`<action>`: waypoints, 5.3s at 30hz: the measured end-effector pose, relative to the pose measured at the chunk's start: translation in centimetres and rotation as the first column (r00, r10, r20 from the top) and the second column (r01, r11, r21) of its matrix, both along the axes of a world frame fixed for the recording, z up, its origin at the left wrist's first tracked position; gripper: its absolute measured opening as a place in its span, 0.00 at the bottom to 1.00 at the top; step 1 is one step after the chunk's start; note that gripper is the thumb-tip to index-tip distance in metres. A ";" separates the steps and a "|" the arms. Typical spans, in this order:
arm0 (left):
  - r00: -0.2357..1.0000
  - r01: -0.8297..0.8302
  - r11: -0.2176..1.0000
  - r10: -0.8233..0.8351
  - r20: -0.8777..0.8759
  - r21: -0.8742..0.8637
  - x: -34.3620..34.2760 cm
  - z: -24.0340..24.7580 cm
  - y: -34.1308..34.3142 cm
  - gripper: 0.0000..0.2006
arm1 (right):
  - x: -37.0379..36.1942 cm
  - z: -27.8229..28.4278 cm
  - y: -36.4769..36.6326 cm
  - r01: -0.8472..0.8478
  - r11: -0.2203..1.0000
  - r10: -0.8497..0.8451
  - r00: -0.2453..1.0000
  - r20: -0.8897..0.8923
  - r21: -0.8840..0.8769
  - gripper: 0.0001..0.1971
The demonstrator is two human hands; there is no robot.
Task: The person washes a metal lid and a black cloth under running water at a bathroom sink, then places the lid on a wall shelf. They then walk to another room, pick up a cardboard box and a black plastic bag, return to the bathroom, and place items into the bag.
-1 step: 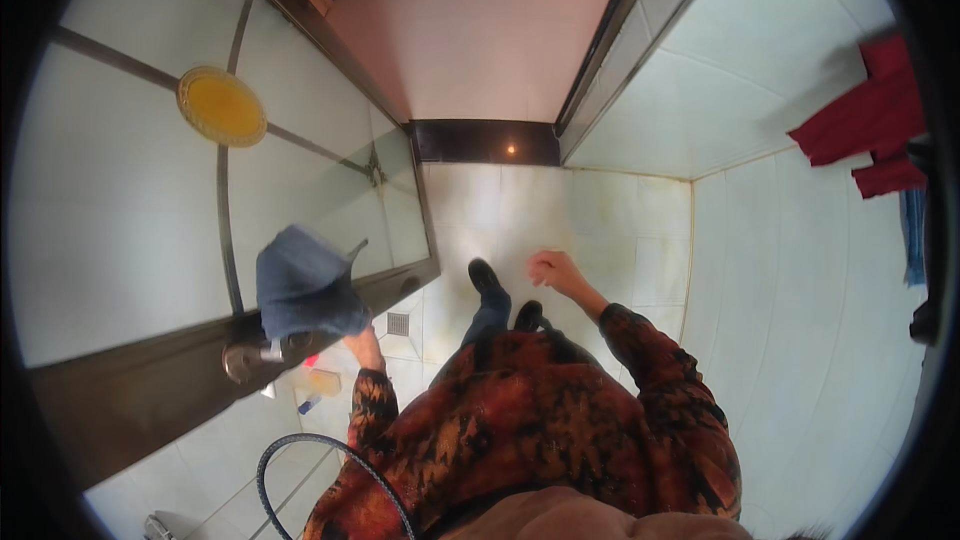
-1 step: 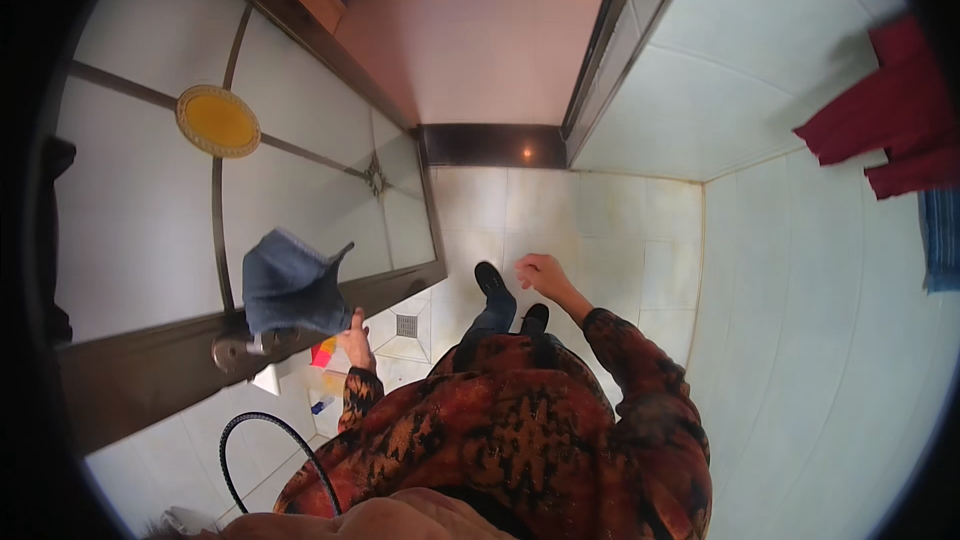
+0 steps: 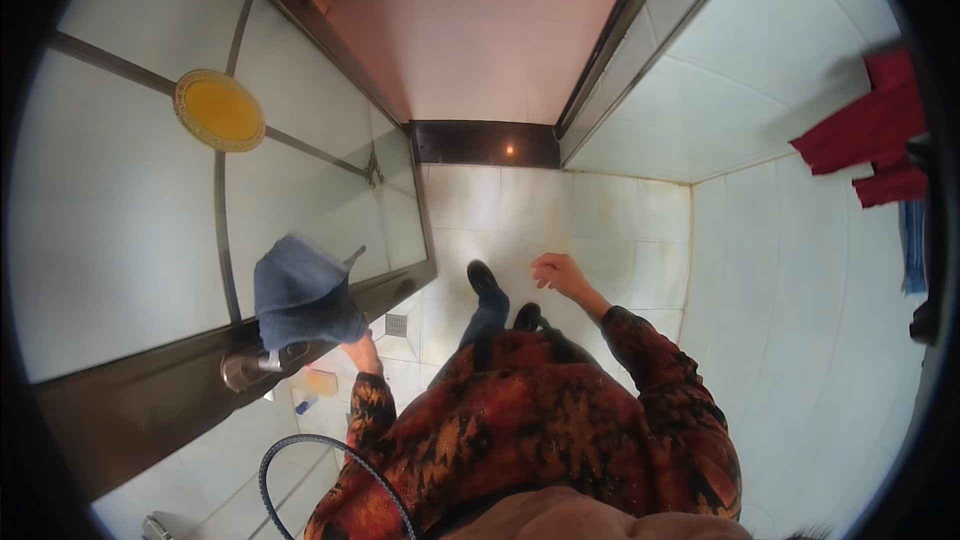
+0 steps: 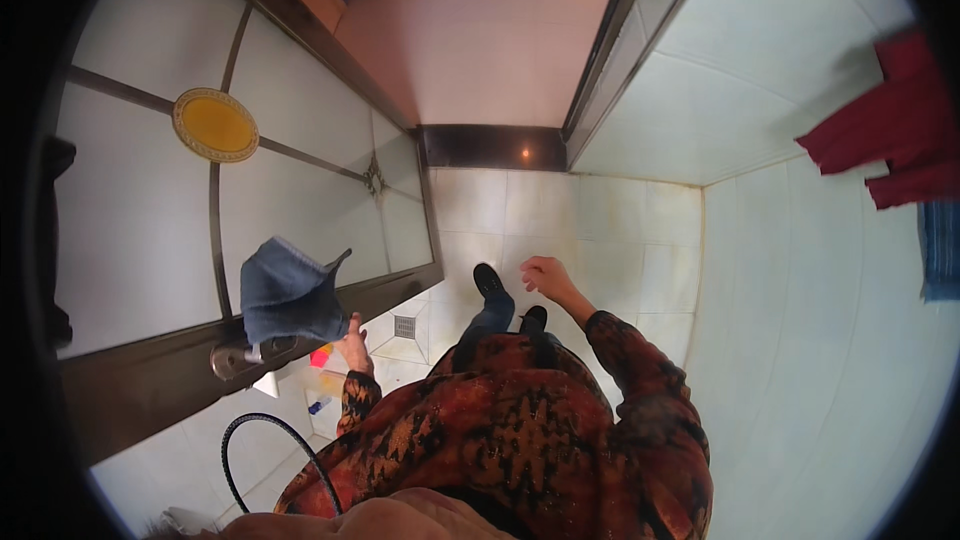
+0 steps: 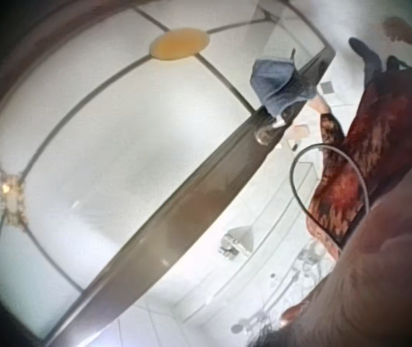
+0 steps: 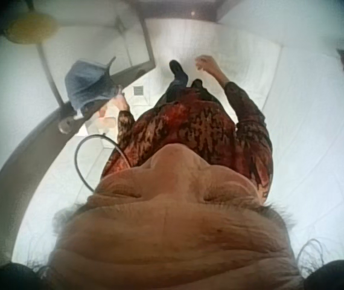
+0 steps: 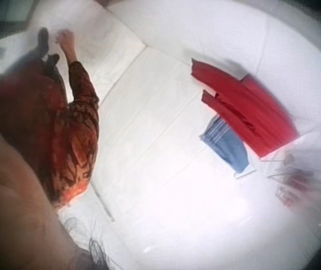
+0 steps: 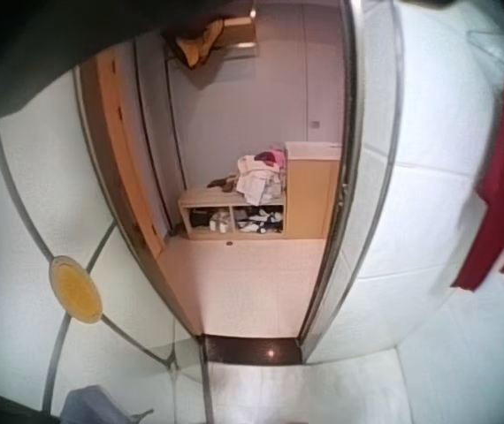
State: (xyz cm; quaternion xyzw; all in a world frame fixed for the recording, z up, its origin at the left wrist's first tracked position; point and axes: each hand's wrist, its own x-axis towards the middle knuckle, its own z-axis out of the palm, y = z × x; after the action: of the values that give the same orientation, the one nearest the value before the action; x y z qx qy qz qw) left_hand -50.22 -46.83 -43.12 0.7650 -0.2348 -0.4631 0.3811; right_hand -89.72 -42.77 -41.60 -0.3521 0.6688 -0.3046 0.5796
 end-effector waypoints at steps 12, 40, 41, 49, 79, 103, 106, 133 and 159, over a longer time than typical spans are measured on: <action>0.997 -0.067 0.998 0.066 0.029 0.018 2.4 -1.0 2.4 0.23 | -8.2 -2.4 -2.5 0.092 0.973 -0.092 0.996 -0.010 0.211 0.10; 0.905 0.133 0.967 -0.028 -0.425 0.219 -24.7 -4.8 -29.2 0.19 | -17.3 -3.7 -34.3 -0.021 0.991 0.007 0.994 0.110 0.131 0.09; 0.893 0.109 0.969 0.002 -0.450 0.222 -25.3 -5.9 -30.8 0.18 | -17.5 -3.9 -35.2 -0.015 0.992 0.003 0.995 0.095 0.126 0.09; 0.814 0.205 0.921 0.027 -0.580 0.330 -26.6 -9.2 -42.6 0.16 | -21.4 -4.3 -44.4 0.176 0.962 -0.186 0.982 0.031 0.211 0.10; 0.869 0.061 0.888 0.177 -0.462 0.456 -30.0 -9.8 -74.7 0.12 | -32.2 -5.0 -76.1 0.240 0.916 -0.191 0.965 -0.178 0.321 0.12; 0.889 0.334 0.760 -0.057 -0.454 0.558 -27.7 -16.2 -112.0 0.17 | -26.5 -8.9 -103.9 0.273 0.921 -0.271 0.961 -0.046 0.280 0.10; 0.897 0.401 0.715 -0.181 -0.403 0.573 -29.8 -15.1 -114.9 0.18 | -27.8 -9.8 -107.0 0.379 0.899 -0.427 0.871 0.243 0.220 0.08; 0.408 0.843 0.184 -0.830 -0.379 0.505 -41.4 -22.1 -142.6 0.10 | -15.1 -12.5 -112.1 0.792 0.364 -0.894 0.444 -0.055 0.489 0.13; -0.737 0.645 -0.351 -0.519 0.432 0.679 -41.5 -51.9 -169.5 0.28 | -9.8 -29.2 -118.3 0.760 0.246 -0.967 0.154 0.202 0.602 0.10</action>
State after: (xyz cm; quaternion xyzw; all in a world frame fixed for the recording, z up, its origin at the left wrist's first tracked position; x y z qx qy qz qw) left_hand -91.76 -216.35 -95.06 0.2589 -0.9123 -0.1193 -0.2942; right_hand -99.53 -161.04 -70.77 0.3248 0.5912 -0.5408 0.5026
